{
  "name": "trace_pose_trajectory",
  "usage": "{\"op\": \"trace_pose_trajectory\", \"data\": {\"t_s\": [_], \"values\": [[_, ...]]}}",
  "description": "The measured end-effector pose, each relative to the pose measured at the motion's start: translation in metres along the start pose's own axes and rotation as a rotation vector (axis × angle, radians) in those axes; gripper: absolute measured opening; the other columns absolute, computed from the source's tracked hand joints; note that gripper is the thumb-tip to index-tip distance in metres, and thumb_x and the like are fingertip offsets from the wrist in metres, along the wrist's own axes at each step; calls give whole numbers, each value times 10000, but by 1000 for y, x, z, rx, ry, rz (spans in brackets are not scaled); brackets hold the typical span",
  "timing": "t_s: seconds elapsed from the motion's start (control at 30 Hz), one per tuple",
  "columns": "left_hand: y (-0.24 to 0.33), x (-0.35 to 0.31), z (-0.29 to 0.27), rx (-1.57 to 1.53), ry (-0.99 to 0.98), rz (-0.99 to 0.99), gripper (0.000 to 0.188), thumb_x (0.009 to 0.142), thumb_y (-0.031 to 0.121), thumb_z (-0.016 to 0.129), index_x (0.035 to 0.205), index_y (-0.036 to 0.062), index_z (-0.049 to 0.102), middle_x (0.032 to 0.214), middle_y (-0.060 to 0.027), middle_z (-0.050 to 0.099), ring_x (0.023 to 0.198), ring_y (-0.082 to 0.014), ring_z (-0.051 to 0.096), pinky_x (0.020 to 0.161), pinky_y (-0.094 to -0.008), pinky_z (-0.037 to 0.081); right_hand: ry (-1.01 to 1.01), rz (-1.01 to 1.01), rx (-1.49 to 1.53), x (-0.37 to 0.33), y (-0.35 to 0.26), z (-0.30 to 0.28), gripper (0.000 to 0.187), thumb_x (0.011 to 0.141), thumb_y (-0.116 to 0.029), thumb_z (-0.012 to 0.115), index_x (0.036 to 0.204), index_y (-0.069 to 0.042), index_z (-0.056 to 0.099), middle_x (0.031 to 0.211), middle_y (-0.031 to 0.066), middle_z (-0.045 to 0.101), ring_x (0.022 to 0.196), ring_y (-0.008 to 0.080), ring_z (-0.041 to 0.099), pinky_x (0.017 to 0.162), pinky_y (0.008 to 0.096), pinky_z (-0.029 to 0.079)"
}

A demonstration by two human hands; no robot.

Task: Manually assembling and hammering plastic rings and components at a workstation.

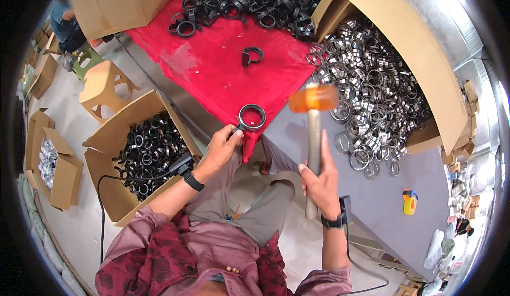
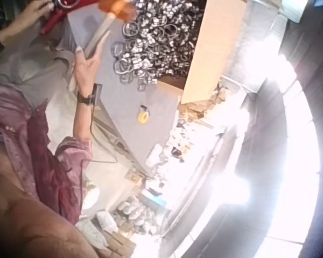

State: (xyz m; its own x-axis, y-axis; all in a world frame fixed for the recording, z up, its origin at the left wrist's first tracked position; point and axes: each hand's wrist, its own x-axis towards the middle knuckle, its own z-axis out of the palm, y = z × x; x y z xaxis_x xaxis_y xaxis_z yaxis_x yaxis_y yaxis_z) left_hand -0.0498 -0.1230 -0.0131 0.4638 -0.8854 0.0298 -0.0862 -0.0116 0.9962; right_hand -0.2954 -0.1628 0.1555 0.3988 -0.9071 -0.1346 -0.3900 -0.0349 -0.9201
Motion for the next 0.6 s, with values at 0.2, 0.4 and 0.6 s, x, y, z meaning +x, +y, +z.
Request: {"op": "trace_pose_trajectory", "data": {"t_s": [0.2, 0.4, 0.6], "values": [[-2, -3, -12, 89, -18, 36, 257, 991, 221, 621, 908, -22, 608, 709, -69, 566, 691, -124, 504, 641, -335, 432, 619, -570, -337, -31, 0, 31, 901, 882, 49, 602, 1656, -102, 166, 1092, 158, 663, 694, 155, 632, 548, 282, 544], [-9, -1, -6, 39, 6, 104, 252, 996, 218, 618, 960, -31, 612, 704, -77, 526, 692, -135, 484, 641, -351, 426, 32, -387, -660, -8, 23, 6, 867, 875, 47, 592, 1645, -71, 211, 1575, 275, 420, 1244, 282, 585, 946, 391, 543], [-10, -3, -10, 24, -2, 118, 260, 997, 225, 622, 1038, -32, 627, 710, -125, 506, 689, -167, 471, 643, -378, 423, 457, -613, -558, 28, -52, 28, 896, 840, 52, 590, 1644, -116, 232, 1432, 303, 542, 1156, 338, 657, 965, 398, 505]]}}
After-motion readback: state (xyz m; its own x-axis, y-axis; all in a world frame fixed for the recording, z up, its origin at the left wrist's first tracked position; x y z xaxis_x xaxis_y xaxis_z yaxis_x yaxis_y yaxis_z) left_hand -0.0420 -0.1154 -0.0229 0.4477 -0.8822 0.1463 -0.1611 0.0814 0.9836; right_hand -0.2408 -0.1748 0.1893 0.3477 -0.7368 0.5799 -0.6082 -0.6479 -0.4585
